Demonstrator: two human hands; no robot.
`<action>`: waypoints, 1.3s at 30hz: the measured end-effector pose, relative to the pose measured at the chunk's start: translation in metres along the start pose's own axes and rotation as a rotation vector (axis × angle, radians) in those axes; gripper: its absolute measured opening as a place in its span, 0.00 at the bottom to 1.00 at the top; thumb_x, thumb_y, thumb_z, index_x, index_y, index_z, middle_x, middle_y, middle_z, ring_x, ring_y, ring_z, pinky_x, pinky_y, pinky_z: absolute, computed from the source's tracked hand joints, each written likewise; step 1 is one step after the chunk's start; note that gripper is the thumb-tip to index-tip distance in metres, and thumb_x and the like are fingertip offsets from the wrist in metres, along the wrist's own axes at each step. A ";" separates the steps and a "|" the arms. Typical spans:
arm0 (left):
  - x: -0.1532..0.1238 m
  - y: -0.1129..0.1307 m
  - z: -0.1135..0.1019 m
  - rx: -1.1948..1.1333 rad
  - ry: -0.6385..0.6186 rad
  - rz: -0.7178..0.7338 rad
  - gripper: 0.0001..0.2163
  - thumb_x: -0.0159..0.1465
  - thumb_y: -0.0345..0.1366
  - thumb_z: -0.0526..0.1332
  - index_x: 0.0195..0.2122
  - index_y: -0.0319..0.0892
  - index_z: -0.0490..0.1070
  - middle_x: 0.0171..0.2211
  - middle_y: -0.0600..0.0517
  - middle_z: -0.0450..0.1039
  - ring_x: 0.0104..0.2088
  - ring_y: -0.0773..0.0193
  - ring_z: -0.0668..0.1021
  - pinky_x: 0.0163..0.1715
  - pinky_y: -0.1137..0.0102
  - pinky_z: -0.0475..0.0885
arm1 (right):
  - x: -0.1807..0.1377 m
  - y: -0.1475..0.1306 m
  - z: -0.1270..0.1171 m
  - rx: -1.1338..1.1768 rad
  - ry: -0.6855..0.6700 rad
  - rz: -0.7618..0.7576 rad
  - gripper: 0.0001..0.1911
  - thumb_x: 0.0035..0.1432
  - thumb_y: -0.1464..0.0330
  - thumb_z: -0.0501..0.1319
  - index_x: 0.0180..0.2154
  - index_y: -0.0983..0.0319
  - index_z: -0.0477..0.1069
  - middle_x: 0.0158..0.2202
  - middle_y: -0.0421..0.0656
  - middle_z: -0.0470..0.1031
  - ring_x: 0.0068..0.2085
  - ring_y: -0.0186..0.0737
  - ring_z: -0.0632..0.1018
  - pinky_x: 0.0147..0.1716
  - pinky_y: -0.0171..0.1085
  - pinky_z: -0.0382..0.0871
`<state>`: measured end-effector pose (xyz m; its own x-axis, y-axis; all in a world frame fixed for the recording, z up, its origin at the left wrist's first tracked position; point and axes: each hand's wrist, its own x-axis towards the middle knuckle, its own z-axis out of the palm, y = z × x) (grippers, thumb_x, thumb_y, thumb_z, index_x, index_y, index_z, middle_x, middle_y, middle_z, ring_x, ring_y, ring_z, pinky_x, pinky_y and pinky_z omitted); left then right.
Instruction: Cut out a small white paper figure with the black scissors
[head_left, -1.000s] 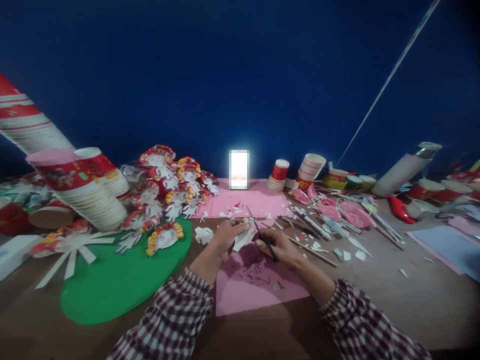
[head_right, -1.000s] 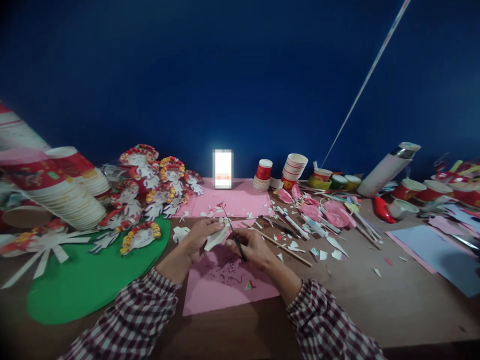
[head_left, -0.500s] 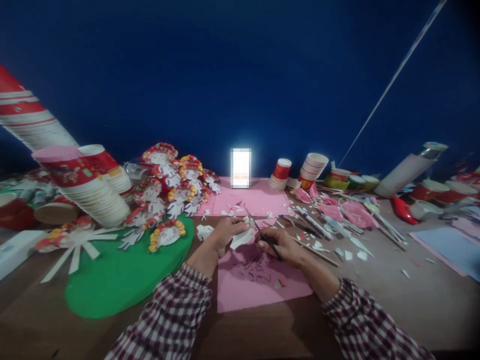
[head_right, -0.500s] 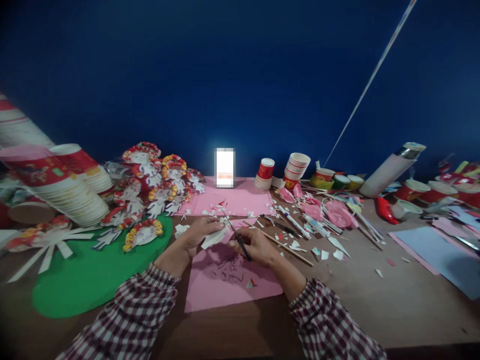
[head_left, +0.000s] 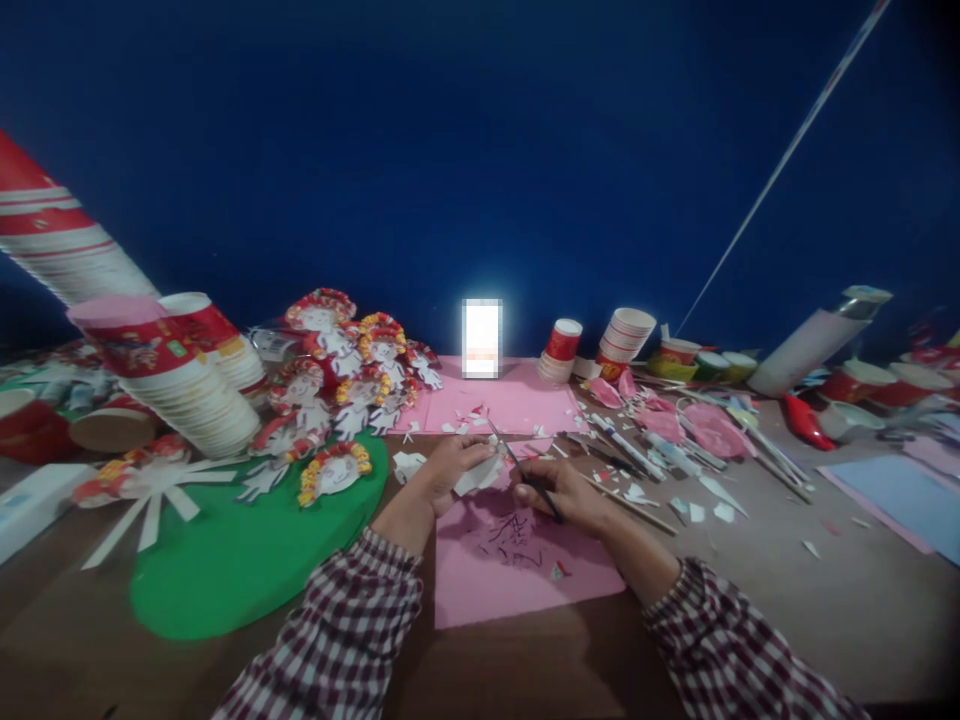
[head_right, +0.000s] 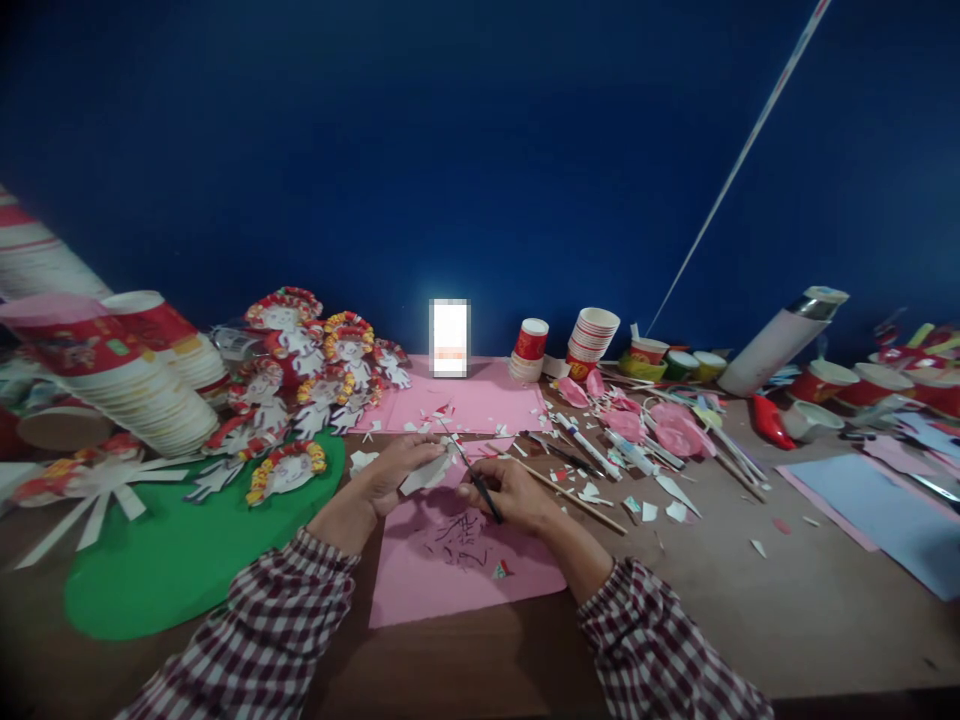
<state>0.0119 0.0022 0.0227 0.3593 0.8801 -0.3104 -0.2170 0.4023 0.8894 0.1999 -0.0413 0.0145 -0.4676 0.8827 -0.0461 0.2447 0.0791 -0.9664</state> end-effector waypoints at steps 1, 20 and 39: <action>0.000 0.000 0.002 -0.023 -0.002 -0.001 0.11 0.45 0.34 0.69 0.28 0.35 0.73 0.21 0.51 0.71 0.20 0.70 0.71 0.20 0.75 0.64 | 0.001 0.000 0.001 0.024 0.014 0.010 0.20 0.53 0.53 0.60 0.29 0.65 0.66 0.20 0.35 0.59 0.21 0.28 0.60 0.19 0.29 0.51; -0.006 -0.007 0.018 -0.132 0.067 -0.017 0.14 0.41 0.33 0.72 0.24 0.37 0.67 0.19 0.57 0.66 0.19 0.72 0.68 0.21 0.74 0.68 | 0.003 -0.005 0.009 0.076 0.120 0.003 0.21 0.51 0.52 0.61 0.26 0.64 0.64 0.18 0.34 0.57 0.19 0.27 0.59 0.17 0.29 0.50; -0.004 -0.007 0.012 -0.110 0.076 -0.002 0.15 0.40 0.34 0.72 0.25 0.38 0.67 0.18 0.57 0.65 0.18 0.73 0.68 0.18 0.76 0.66 | 0.003 -0.001 0.008 0.062 0.117 -0.010 0.18 0.52 0.56 0.62 0.28 0.65 0.66 0.20 0.35 0.58 0.20 0.28 0.59 0.18 0.29 0.51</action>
<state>0.0226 -0.0065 0.0218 0.2908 0.8943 -0.3401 -0.3163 0.4254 0.8479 0.1915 -0.0428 0.0133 -0.3670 0.9302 -0.0101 0.1855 0.0626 -0.9806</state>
